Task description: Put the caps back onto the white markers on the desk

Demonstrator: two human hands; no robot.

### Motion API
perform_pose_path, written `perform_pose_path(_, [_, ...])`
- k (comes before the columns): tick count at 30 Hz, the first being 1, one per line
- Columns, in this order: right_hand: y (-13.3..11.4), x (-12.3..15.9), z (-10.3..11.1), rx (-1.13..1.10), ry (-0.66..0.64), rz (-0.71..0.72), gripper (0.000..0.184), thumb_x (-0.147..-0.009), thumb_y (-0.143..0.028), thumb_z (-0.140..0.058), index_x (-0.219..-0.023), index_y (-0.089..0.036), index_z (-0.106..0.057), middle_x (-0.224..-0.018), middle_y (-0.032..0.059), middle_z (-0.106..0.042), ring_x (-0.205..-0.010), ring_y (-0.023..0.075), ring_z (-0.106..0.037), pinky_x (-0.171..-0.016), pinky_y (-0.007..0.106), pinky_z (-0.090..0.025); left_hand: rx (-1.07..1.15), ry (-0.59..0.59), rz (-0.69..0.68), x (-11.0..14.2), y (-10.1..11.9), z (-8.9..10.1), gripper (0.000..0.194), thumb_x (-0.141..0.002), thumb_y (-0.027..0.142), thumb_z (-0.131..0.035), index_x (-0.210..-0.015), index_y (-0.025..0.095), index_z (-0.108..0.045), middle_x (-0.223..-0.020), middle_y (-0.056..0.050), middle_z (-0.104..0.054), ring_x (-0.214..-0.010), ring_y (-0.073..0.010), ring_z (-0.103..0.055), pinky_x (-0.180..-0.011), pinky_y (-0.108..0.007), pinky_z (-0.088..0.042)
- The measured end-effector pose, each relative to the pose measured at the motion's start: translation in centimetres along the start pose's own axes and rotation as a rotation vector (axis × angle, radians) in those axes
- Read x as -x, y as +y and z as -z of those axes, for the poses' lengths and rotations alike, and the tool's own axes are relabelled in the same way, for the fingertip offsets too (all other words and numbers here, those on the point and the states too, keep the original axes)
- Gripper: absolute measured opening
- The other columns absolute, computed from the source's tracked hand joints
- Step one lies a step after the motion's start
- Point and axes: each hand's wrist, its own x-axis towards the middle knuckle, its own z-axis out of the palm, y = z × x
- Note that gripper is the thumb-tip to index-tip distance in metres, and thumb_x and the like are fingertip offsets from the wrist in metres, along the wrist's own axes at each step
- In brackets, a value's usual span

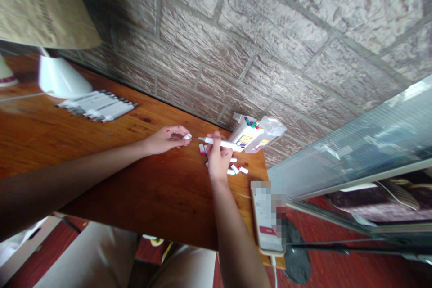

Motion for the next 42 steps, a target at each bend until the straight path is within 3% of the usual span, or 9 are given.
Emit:
perform_pose_path(27, [0.10, 0.20, 0.04, 0.043, -0.016, 0.008, 0.042, -0.085, -0.055, -0.062, -0.083, -0.015, -0.071, -0.053, -0.0051, -0.051, -0.046, 0.0069, -0.042, -0.043, 0.020, -0.029, -0.002, -0.023, 0.024, 0.09, -0.07, -0.08, 0.036, -0.072, 0.041, -0.076, -0.092, 0.015, -0.061, -0.084, -0.003, -0.068, -0.075, -0.0153, -0.065, -0.068, -0.029, -0.052])
perform_pose_path(42, [-0.66, 0.83, -0.51, 0.136, -0.103, 0.047, 0.042, -0.087, -0.057, -0.058, -0.081, -0.017, -0.069, -0.053, -0.0057, -0.048, -0.046, 0.0082, -0.040, -0.046, 0.023, -0.029, -0.013, -0.042, -0.036, 0.04, -0.32, -0.10, 0.035, -0.072, 0.041, -0.077, -0.091, 0.016, -0.063, -0.084, -0.003, -0.069, -0.076, -0.0150, -0.065, -0.073, -0.030, -0.054])
